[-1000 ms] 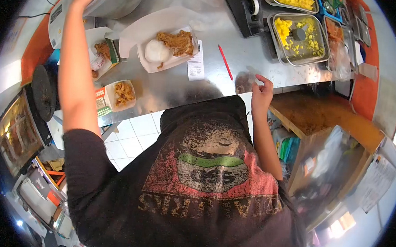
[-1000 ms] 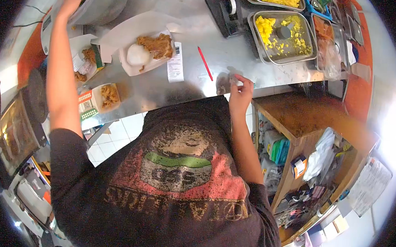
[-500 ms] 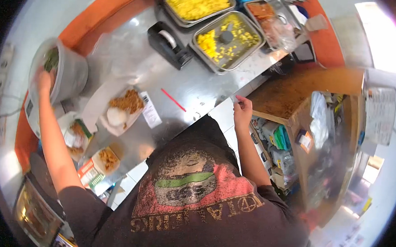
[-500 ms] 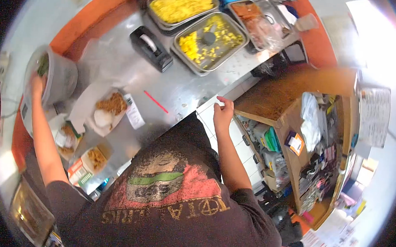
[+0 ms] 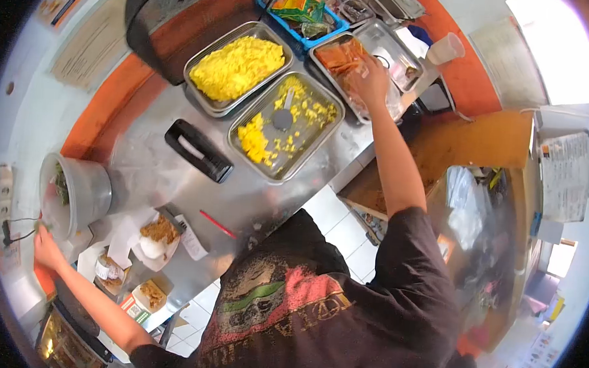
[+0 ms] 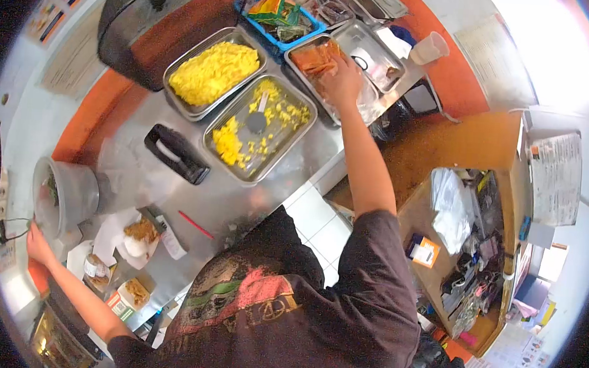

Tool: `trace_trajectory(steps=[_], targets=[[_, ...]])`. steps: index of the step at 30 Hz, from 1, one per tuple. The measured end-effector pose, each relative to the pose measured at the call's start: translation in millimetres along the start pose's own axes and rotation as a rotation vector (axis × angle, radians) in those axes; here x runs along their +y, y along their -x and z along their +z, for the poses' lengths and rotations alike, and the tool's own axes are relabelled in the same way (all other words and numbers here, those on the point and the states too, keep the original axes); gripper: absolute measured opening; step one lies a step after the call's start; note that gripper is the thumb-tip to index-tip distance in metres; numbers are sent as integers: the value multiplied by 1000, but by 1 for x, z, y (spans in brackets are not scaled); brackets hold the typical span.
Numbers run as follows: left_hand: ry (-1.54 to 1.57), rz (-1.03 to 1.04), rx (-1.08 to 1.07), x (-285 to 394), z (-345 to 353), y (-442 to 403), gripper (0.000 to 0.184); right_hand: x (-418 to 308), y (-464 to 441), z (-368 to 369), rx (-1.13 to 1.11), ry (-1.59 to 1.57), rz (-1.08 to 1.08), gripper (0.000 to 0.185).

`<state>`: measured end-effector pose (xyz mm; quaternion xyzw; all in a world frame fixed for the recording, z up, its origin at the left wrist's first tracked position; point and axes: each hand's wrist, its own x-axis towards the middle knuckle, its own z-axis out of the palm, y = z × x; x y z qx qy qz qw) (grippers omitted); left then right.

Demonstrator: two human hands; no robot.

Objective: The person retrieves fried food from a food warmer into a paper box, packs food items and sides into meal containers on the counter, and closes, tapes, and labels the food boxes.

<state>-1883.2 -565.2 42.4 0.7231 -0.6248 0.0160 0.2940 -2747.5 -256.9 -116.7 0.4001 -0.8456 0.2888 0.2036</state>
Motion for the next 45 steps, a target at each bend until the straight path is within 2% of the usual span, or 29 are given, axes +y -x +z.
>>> trace_trajectory(steps=[1,2,3,5,8,9,11,15,19,20,21,23,24,25,26,28,30,31,33,34,36,37,38,39,40,41,42,43,45], targets=[[-18,-39,30,-1,-8,16,43,10,-19,10,-33,237,-131,36],[-37,-79,61,0,-11,29,42,20,-37,16,-38,230,-132,36],[26,-78,90,23,-16,53,43,30,-53,20,-315,318,-61,34],[77,-78,117,71,-28,101,43,60,-77,41,-606,399,6,32],[43,-171,113,94,-31,145,42,99,-103,69,-521,-342,386,20],[61,-167,83,95,-32,157,42,104,-110,65,-526,-342,379,20],[84,-166,54,101,-26,174,42,112,-121,55,-551,-853,412,12],[179,-203,62,112,-13,193,39,97,-124,30,-584,-1153,667,11],[386,-329,15,92,0,231,28,65,-90,12,-596,-1501,674,19],[290,-199,-207,55,-2,236,21,29,-80,-5,-578,-1448,657,19],[275,-244,-249,55,-6,251,24,-5,-65,-18,-625,-1463,606,20],[249,-401,-301,88,2,281,28,-71,-27,-41,-704,-1564,703,18],[214,-467,-347,112,1,287,30,-90,-7,-42,-798,-1656,611,14],[561,-465,-317,67,25,301,38,-124,14,-49,-785,-1653,560,11],[584,-430,-354,72,21,298,38,-143,28,-46,-1011,-1747,500,12],[625,-401,-390,88,33,296,37,-201,76,-49,-1125,-1641,502,13],[574,-486,-499,82,42,296,38,-265,119,-49,-1310,-1687,430,15],[586,-494,-493,73,43,299,38,-294,140,-46,-1399,-1672,477,16],[247,-413,-432,51,43,304,40,-346,186,-37,-1528,-1639,555,17],[261,-418,-429,44,39,301,40,-368,203,-31,-1564,-1631,577,18],[178,-596,-338,27,25,303,33,-419,235,-25,-1532,-1501,630,21],[184,-605,-347,15,24,309,33,-435,245,-21,-1496,-1392,681,23],[201,-514,-196,2,26,311,30,-439,257,-7,-1493,-1386,678,23],[216,-419,-45,-10,27,310,32,-437,276,11,-1322,-1164,458,28],[220,-421,-50,-10,23,304,32,-442,282,15,-1144,-937,253,33],[221,-235,59,-8,22,297,34,-445,283,22,-1143,-929,255,33],[220,-51,166,-6,22,291,37,-457,275,14,-922,-972,119,36],[222,-57,158,-6,26,286,37,-465,272,10,-702,-1002,-15,39],[438,-71,-5,-10,35,276,32,-479,276,20,-740,-970,-92,35]])
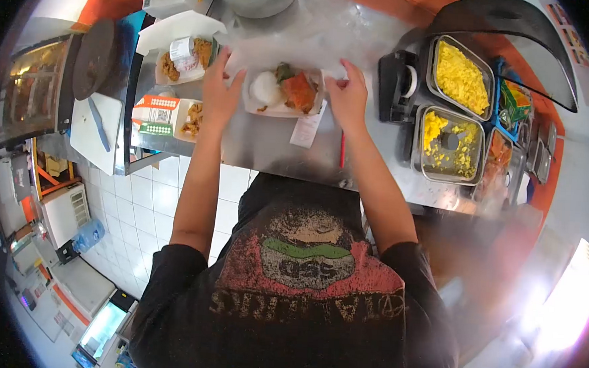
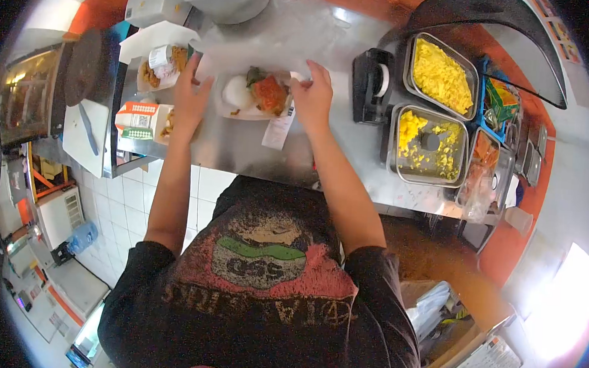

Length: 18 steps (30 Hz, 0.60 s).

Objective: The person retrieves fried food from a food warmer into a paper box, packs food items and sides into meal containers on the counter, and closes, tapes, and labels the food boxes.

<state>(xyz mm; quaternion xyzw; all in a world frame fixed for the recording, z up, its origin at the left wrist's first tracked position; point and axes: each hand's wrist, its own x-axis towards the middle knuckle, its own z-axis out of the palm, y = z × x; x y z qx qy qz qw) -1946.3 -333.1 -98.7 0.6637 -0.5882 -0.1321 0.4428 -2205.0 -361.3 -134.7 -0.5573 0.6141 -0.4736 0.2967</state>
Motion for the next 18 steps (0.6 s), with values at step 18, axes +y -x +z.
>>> trace_trajectory(steps=[18], targets=[[100,-477,-364,-16,-6,51,21,1,57,-1,-173,187,301,19]])
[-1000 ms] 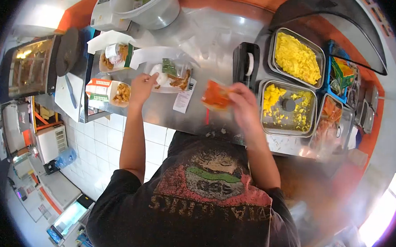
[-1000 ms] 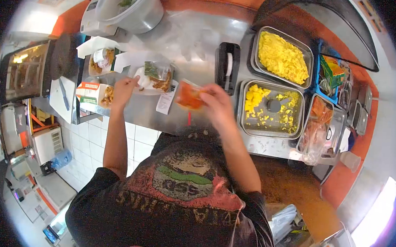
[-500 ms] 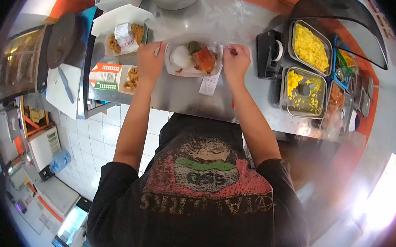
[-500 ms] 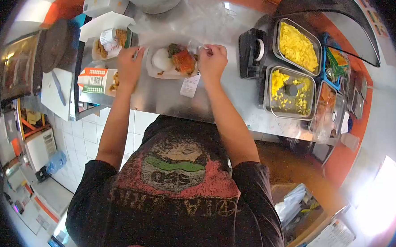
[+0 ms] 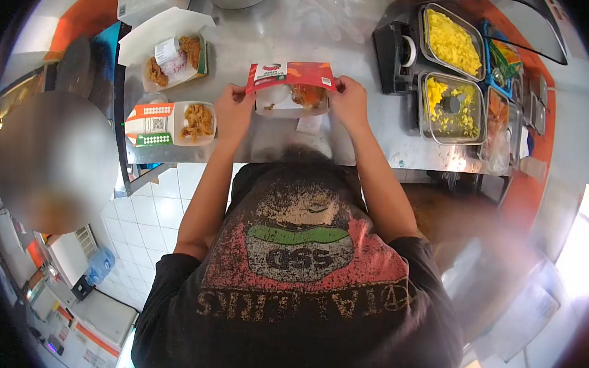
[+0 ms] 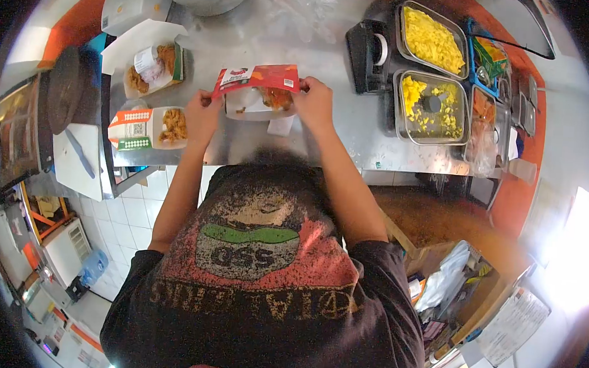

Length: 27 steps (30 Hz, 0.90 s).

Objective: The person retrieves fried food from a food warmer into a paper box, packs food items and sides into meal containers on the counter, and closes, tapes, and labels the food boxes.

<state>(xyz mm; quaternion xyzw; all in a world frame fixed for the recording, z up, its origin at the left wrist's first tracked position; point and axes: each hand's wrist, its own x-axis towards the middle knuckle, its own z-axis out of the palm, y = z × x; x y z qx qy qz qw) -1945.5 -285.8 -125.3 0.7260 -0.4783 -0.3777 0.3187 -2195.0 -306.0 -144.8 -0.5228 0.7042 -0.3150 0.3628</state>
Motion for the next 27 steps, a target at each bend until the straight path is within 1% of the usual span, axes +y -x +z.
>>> trace_trajectory(steps=[1,2,4,6,7,8,9,10,12,13,15,16,17,18,19,20,21,22,23,24,25,26,27], targets=[[0,4,-4,-2,-2,-3,21,-6,-1,-4,-67,106,39,20],[29,17,-40,-7,-3,-6,21,2,-2,0,-61,106,40,20],[59,33,-77,-21,-1,-10,20,20,-2,11,15,-10,-83,16],[164,188,-123,-34,6,-12,21,25,-2,14,29,-36,-114,15],[164,185,-126,-36,8,-10,21,26,0,14,37,-63,-141,15],[186,231,-87,-37,11,-7,21,29,0,13,37,-63,-137,15],[209,278,-47,-36,13,-6,21,33,-3,13,16,-184,-145,14],[209,277,-50,-37,15,-6,21,37,-4,14,-5,-304,-153,13],[377,273,-50,-41,19,-6,22,42,-5,17,2,-293,-175,14],[379,272,-52,-43,20,-5,22,44,-6,18,10,-283,-203,15],[176,358,-4,-45,23,-2,24,44,-2,17,18,-227,-226,16],[178,365,-9,-47,22,-1,24,42,1,17,26,-173,-245,17],[62,284,-29,-49,18,1,29,39,5,20,43,-172,-243,17],[-48,216,-62,-48,17,2,36,34,8,22,47,-217,-184,26],[46,240,-30,-38,19,6,41,30,12,19,76,-255,-125,37],[152,270,-28,-25,20,12,46,26,20,12,23,-221,-177,44],[55,335,-72,-12,19,16,47,21,26,6,-15,-177,-221,52],[-39,415,-119,-6,14,19,49,35,29,12,-10,34,-394,52],[-92,561,-180,-10,13,18,47,36,32,7,-132,-11,-380,54],[-246,602,-198,-31,11,13,45,23,44,-1,-79,-41,-390,56],[-141,544,-337,-14,9,18,44,36,37,-4,-236,-234,-466,64],[-307,624,-378,-15,3,17,49,64,36,14,-225,-129,-558,74],[-317,609,-433,-26,-1,15,58,82,28,26,-322,-453,-687,86]])
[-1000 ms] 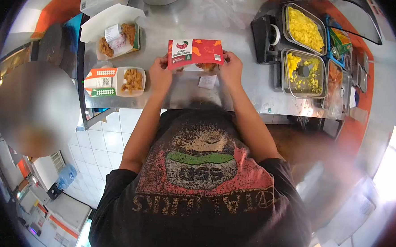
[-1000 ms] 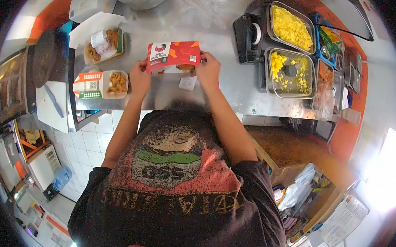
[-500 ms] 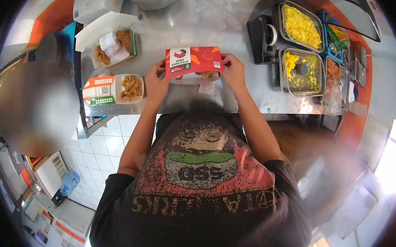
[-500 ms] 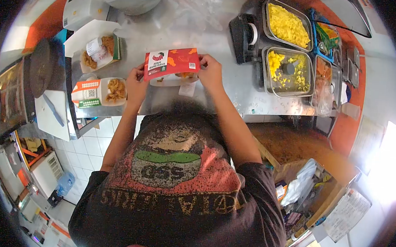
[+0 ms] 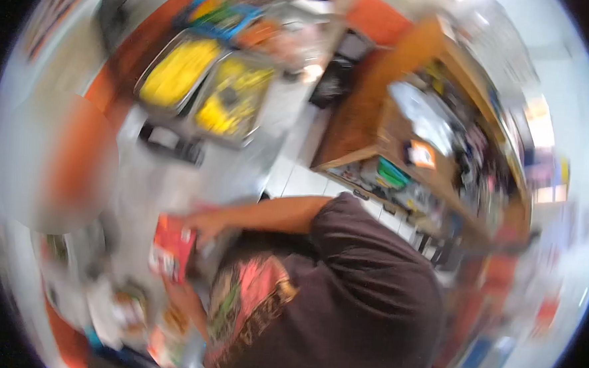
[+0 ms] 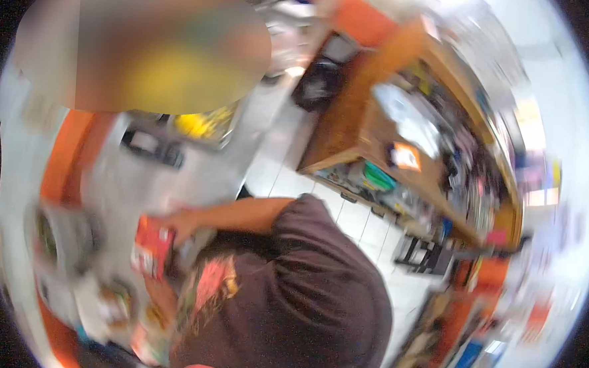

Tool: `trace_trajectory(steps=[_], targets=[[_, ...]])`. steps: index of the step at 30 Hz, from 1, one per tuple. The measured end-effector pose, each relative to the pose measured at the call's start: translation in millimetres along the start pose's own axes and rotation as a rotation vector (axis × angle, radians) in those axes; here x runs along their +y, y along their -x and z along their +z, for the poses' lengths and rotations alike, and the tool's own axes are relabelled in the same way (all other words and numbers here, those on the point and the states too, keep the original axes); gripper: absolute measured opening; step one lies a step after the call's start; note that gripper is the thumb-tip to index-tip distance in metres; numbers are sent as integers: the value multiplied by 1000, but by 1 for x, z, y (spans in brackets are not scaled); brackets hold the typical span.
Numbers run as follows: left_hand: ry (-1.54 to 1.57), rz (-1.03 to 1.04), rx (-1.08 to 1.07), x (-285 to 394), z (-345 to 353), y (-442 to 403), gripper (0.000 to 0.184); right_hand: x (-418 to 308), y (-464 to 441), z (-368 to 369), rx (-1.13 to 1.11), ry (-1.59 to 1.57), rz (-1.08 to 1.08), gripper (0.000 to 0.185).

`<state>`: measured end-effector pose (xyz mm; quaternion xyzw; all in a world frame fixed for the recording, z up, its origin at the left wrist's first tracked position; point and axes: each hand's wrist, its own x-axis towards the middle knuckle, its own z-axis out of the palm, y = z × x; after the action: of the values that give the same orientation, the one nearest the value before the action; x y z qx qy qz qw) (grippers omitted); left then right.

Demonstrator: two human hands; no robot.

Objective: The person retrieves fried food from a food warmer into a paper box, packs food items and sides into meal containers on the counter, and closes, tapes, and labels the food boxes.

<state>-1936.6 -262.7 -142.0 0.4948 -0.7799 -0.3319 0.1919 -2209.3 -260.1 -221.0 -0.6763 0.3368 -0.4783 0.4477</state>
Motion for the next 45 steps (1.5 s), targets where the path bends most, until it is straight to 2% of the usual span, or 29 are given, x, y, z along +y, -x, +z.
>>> trace_trajectory(steps=[1,3,6,8,11,12,16,18,19,21,25,27,31,33,35,36,37,39,40,42,44,45], targets=[[-2,-15,-49,-15,1,3,67,17,-2,-1,-137,-64,170,92],[11,152,-96,-52,4,-3,73,3,-5,-13,-47,174,253,97],[-166,240,-102,-50,0,-18,74,-2,-8,-20,3,324,259,92],[-278,269,-89,-46,-2,-21,75,-20,-8,-16,29,470,386,83],[-426,287,-63,-33,-3,-23,76,-13,-6,-12,171,485,325,75],[-475,290,-56,-30,-2,-23,77,-29,-10,-18,45,490,426,73],[-610,331,-35,-12,7,-25,79,30,-9,-20,-53,410,280,71],[-667,352,-22,-7,10,-26,80,41,-7,-21,-88,536,80,67],[-692,364,-21,-5,11,-27,80,29,-5,-21,-87,540,78,67],[-730,388,-13,0,15,-30,81,5,5,-12,31,670,193,55],[-800,432,-14,8,17,-40,83,-20,21,15,154,810,209,43],[-827,460,-14,14,21,-46,84,-18,23,28,313,910,228,35],[-784,510,-31,17,29,-63,86,-34,17,11,300,874,242,32],[-670,536,-67,4,24,-72,89,-70,8,-13,75,516,490,28],[-473,437,-160,35,17,-72,92,-37,11,-17,460,461,206,27],[-478,483,-139,16,25,-83,91,-45,15,-23,650,595,213,27],[-438,484,-106,12,25,-81,89,-6,11,-34,706,424,398,29],[-436,466,-41,15,25,-76,87,-35,17,-63,1048,498,368,21],[-477,455,-19,17,19,-75,87,-38,19,-82,1130,625,252,14],[-488,410,-11,15,17,-75,86,-76,15,-113,1298,514,374,14],[-447,344,-12,16,8,-75,86,-54,17,-139,1312,762,377,19],[-395,346,-32,18,5,-78,86,-50,11,-151,1279,751,370,19]])
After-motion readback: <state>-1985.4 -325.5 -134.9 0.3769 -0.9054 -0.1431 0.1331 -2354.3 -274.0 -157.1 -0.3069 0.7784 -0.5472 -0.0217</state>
